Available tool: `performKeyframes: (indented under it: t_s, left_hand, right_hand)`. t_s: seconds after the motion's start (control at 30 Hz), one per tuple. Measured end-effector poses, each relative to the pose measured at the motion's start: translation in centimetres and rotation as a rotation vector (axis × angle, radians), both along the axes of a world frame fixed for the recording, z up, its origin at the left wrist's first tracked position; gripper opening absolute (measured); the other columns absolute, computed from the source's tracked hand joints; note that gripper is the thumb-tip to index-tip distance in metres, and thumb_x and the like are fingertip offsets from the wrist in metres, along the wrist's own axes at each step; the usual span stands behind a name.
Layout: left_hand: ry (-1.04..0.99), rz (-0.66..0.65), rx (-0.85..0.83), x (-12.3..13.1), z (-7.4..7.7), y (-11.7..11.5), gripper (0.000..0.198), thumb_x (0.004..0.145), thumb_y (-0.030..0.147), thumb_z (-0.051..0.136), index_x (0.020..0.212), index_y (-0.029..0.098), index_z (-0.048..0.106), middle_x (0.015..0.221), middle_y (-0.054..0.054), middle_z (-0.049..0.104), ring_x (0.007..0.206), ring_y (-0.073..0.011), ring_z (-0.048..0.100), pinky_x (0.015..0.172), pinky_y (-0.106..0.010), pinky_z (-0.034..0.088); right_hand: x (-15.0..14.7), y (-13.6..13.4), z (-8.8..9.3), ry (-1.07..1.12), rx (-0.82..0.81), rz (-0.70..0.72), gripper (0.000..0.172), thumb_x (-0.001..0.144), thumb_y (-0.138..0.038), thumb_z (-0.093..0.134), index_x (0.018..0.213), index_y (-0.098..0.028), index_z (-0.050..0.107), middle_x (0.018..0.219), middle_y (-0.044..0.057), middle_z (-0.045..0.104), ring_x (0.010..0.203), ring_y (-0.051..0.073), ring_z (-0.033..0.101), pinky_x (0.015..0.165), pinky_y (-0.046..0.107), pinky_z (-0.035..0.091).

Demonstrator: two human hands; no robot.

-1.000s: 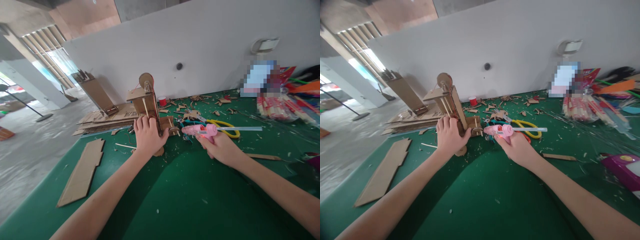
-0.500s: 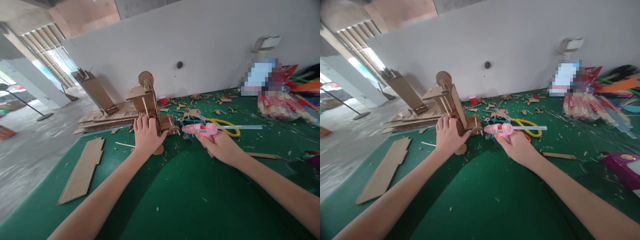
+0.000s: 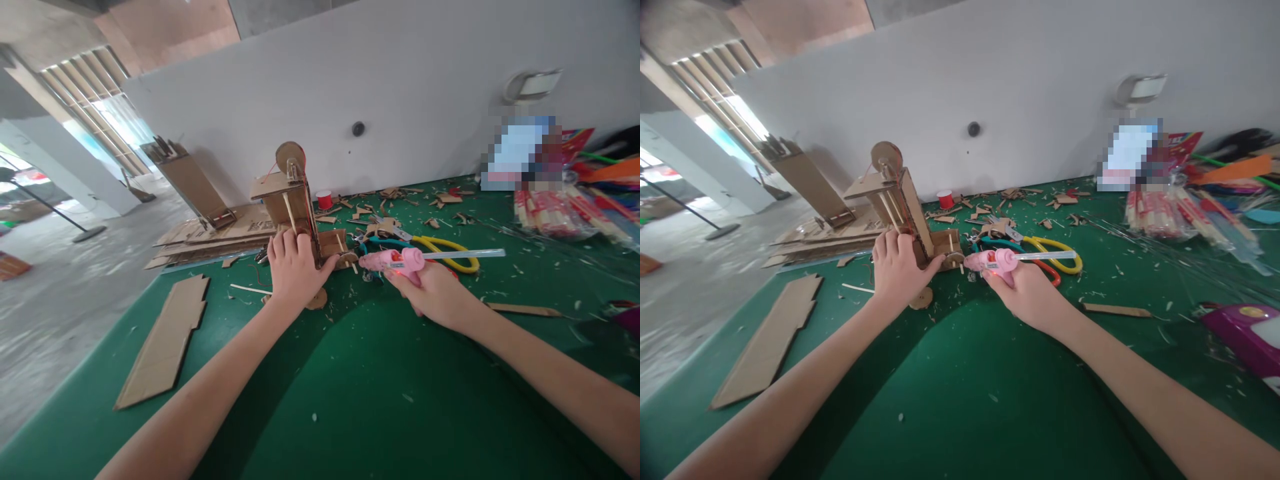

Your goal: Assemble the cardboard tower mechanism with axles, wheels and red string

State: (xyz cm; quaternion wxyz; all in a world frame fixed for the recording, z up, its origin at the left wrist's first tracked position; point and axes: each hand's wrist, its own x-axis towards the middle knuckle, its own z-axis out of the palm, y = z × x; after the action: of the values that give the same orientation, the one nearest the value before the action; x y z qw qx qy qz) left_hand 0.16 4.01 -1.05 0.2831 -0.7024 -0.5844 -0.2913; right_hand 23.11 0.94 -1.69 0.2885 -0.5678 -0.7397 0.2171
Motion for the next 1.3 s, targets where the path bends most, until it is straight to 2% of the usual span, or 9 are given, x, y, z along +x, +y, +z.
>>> performKeyframes:
  t_s: [0.2,0.33,0.53,0.9,1.13,1.3]
  left_hand:
    - [-0.009,-0.024,-0.04,-0.14,0.12,-0.25,0.04,0.075,0.05,0.054,0.094,0.015,0.047,0.11,-0.019,0.049,0.114,-0.0373,0.041,0.093,-0.052,0.035]
    - [0.009,-0.024,-0.066,-0.31,0.25,-0.29,0.041,0.071,0.044,0.06,0.097,0.016,0.046,0.112,-0.018,0.048,0.113,-0.037,0.041,0.091,-0.051,0.037]
    - [0.005,-0.034,-0.082,-0.51,0.33,-0.29,0.043,0.069,0.045,0.064,0.095,0.016,0.046,0.11,-0.017,0.047,0.112,-0.0368,0.04,0.09,-0.051,0.038]
    - [0.021,-0.036,-0.037,-0.53,0.09,-0.01,0.045,0.069,0.05,0.063,0.093,0.016,0.045,0.107,-0.016,0.048,0.108,-0.0362,0.043,0.088,-0.05,0.039]
    - [-0.002,-0.04,-0.029,-0.41,-0.06,0.08,0.044,0.071,0.051,0.061,0.092,0.016,0.045,0.108,-0.018,0.049,0.111,-0.0371,0.042,0.089,-0.051,0.038]
    - [-0.027,-0.041,-0.034,-0.32,-0.08,0.14,0.044,0.071,0.052,0.06,0.092,0.015,0.045,0.108,-0.018,0.049,0.112,-0.037,0.041,0.09,-0.051,0.037]
  right_hand:
    - [-0.25,-0.02,0.26,-0.021,0.025,-0.001,0.043,0.084,-0.046,0.043,0.049,-0.023,0.035,0.039,-0.002,0.038,0.038,0.01,0.039,0.042,0.028,0.032]
    - [-0.21,-0.04,0.27,-0.016,0.011,-0.003,0.045,0.084,-0.046,0.042,0.047,-0.023,0.032,0.038,-0.002,0.038,0.037,0.01,0.039,0.043,0.028,0.033]
    - [0.08,0.04,-0.04,-0.015,0.013,0.001,0.043,0.085,-0.047,0.041,0.049,-0.023,0.035,0.038,-0.003,0.039,0.036,0.01,0.038,0.04,0.028,0.028]
    - [-0.28,0.11,0.22,-0.041,0.067,0.029,0.043,0.085,-0.043,0.042,0.048,-0.023,0.032,0.039,-0.003,0.039,0.036,0.009,0.037,0.043,0.027,0.031]
    - [0.05,0.09,0.07,-0.042,-0.011,-0.025,0.044,0.085,-0.048,0.043,0.049,-0.022,0.037,0.038,-0.003,0.038,0.035,0.009,0.036,0.04,0.027,0.027]
    - [-0.36,0.02,-0.02,-0.036,0.008,0.03,0.044,0.085,-0.045,0.043,0.048,-0.022,0.035,0.038,-0.003,0.038,0.035,0.009,0.037,0.04,0.027,0.029]
